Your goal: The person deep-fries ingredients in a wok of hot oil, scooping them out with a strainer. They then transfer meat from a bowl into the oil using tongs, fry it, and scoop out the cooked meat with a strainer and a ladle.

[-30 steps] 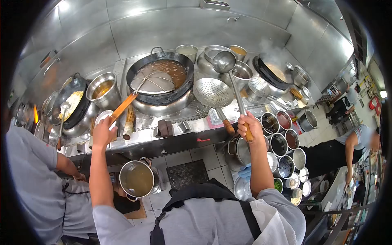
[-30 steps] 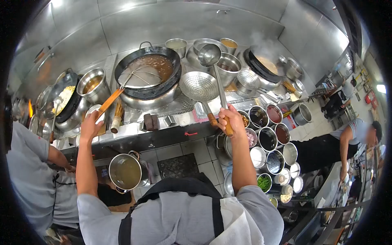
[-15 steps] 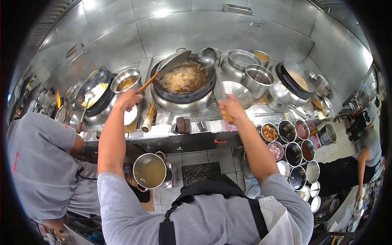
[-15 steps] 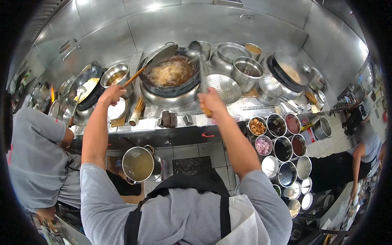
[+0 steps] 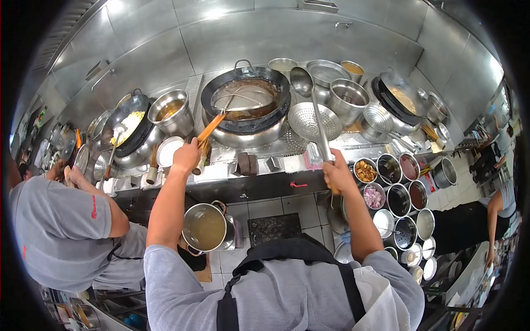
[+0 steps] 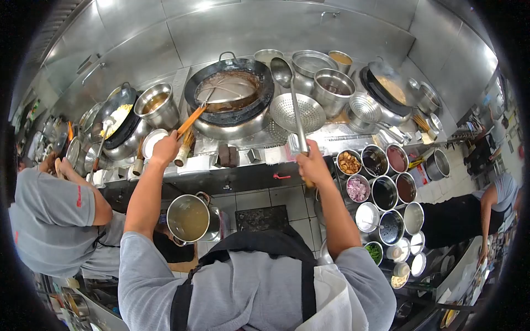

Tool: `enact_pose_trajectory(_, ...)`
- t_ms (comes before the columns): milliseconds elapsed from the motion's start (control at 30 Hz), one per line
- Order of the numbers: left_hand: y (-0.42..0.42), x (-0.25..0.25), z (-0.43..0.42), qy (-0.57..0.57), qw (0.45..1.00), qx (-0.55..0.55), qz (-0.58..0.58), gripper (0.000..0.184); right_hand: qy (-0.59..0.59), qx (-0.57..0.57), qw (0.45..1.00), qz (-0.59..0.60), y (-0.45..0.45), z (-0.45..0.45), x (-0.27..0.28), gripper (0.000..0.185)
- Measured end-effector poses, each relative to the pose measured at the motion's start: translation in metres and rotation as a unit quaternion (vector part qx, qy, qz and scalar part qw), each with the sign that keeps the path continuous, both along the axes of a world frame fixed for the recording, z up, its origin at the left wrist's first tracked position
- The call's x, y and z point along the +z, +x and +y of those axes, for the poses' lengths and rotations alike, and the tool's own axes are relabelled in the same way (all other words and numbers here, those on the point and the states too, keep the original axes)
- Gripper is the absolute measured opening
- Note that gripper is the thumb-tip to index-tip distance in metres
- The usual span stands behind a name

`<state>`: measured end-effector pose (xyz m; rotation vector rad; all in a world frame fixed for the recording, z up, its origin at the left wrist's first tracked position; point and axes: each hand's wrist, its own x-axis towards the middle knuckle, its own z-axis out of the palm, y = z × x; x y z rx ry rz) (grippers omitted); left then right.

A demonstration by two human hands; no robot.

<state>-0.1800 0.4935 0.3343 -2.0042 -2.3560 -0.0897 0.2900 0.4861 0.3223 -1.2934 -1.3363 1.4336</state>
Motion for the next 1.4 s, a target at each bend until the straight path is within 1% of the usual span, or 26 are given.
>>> enact_pose_trajectory(100,-0.01,-0.008,-0.01,0.042,0.999,-0.023,0.014,0.043,-0.004,-0.004,0.998,-0.062,0.041,-0.021,-0.005,0.055)
enact_pose_trajectory(300,-0.041,0.014,-0.018,0.043,0.994,-0.042,0.09,0.053,-0.011,-0.017,0.988,-0.153,0.086,-0.047,-0.034,0.056)
enact_pose_trajectory(433,-0.072,0.001,-0.022,0.039,0.993,-0.061,0.092,0.057,0.081,-0.007,0.934,-0.347,0.101,-0.05,-0.063,0.058)
enact_pose_trajectory(467,-0.077,-0.007,-0.024,0.054,0.992,-0.06,0.099,0.061,0.033,-0.002,0.93,-0.367,0.099,-0.052,-0.058,0.06)
enact_pose_trajectory(567,-0.073,-0.014,-0.025,0.019,0.989,-0.011,0.146,0.062,0.068,0.009,0.892,-0.448,0.102,-0.051,-0.079,0.06)
enact_pose_trajectory(633,-0.06,-0.009,-0.026,-0.049,0.981,0.082,0.166,0.063,0.098,0.0,0.874,-0.476,0.107,-0.049,-0.09,0.065)
enact_pose_trajectory(700,-0.054,-0.024,-0.033,0.041,0.963,0.109,0.242,0.065,0.169,-0.011,0.835,-0.523,0.11,-0.046,-0.097,0.068)
enact_pose_trajectory(733,-0.03,-0.016,-0.042,0.042,0.962,0.122,0.241,0.07,0.222,-0.032,0.831,-0.509,0.108,-0.045,-0.092,0.068)
enact_pose_trajectory(800,0.027,-0.01,-0.068,0.114,0.977,0.087,0.161,0.082,0.3,-0.039,0.848,-0.436,0.092,-0.047,-0.063,0.062)
enact_pose_trajectory(833,0.048,-0.032,-0.083,0.164,0.969,0.054,0.178,0.081,0.333,-0.039,0.855,-0.395,0.08,-0.052,-0.052,0.059)
enact_pose_trajectory(867,0.075,-0.047,-0.1,0.217,0.974,-0.002,0.066,0.072,0.326,-0.011,0.885,-0.332,0.067,-0.058,-0.049,0.054)
enact_pose_trajectory(900,0.102,-0.07,-0.119,0.138,0.99,-0.011,0.028,0.063,0.315,0.017,0.91,-0.268,0.053,-0.063,-0.048,0.049)
enact_pose_trajectory(933,0.141,-0.08,-0.141,0.114,0.99,-0.025,-0.08,0.055,0.271,0.082,0.931,-0.232,0.039,-0.069,-0.049,0.047)
enact_pose_trajectory(967,0.165,-0.114,-0.162,-0.012,0.99,-0.002,-0.142,0.053,0.225,0.147,0.943,-0.195,0.026,-0.076,-0.051,0.045)
enact_pose_trajectory(1000,0.183,-0.162,-0.19,-0.101,0.984,-0.009,-0.146,0.053,0.209,0.22,0.931,-0.204,0.015,-0.081,-0.063,0.043)
enact_pose_trajectory(1033,0.196,-0.224,-0.231,-0.132,0.977,-0.037,-0.164,0.054,0.193,0.292,0.912,-0.213,0.004,-0.084,-0.081,0.041)
enact_pose_trajectory(1067,0.23,-0.208,-0.254,-0.31,0.937,0.006,-0.161,0.053,0.212,0.335,0.89,-0.227,-0.004,-0.088,-0.101,0.039)
enact_pose_trajectory(1100,0.239,-0.246,-0.28,-0.392,0.89,-0.012,-0.234,0.051,0.228,0.378,0.865,-0.24,-0.008,-0.095,-0.124,0.037)
enact_pose_trajectory(1133,0.226,-0.307,-0.321,-0.307,0.763,-0.059,-0.566,0.059,0.188,0.421,0.85,-0.256,-0.009,-0.101,-0.144,0.037)
enact_pose_trajectory(1167,0.228,-0.321,-0.341,-0.266,0.747,0.025,-0.609,0.061,0.149,0.461,0.831,-0.273,-0.01,-0.107,-0.163,0.037)
enact_pose_trajectory(1233,0.24,-0.331,-0.373,-0.173,0.689,0.188,-0.678,0.065,0.107,0.518,0.79,-0.31,-0.005,-0.122,-0.226,0.036)
enact_pose_trajectory(1267,0.244,-0.277,-0.376,-0.21,0.687,0.232,-0.655,0.069,0.106,0.538,0.768,-0.332,0.008,-0.128,-0.268,0.036)
enact_pose_trajectory(1300,0.236,-0.301,-0.389,-0.229,0.737,0.178,-0.611,0.069,0.047,0.551,0.764,-0.333,0.022,-0.134,-0.293,0.034)
enact_pose_trajectory(1333,0.228,-0.322,-0.403,-0.241,0.783,0.125,-0.559,0.069,-0.011,0.565,0.754,-0.335,0.046,-0.135,-0.341,0.033)
enact_pose_trajectory(1367,0.22,-0.346,-0.419,-0.246,0.824,0.073,-0.504,0.069,0.066,0.544,0.777,-0.31,0.071,-0.14,-0.386,0.027)
enact_pose_trajectory(1400,0.224,-0.338,-0.429,-0.261,0.785,0.181,-0.531,0.071,0.032,0.56,0.76,-0.328,0.095,-0.141,-0.411,0.027)
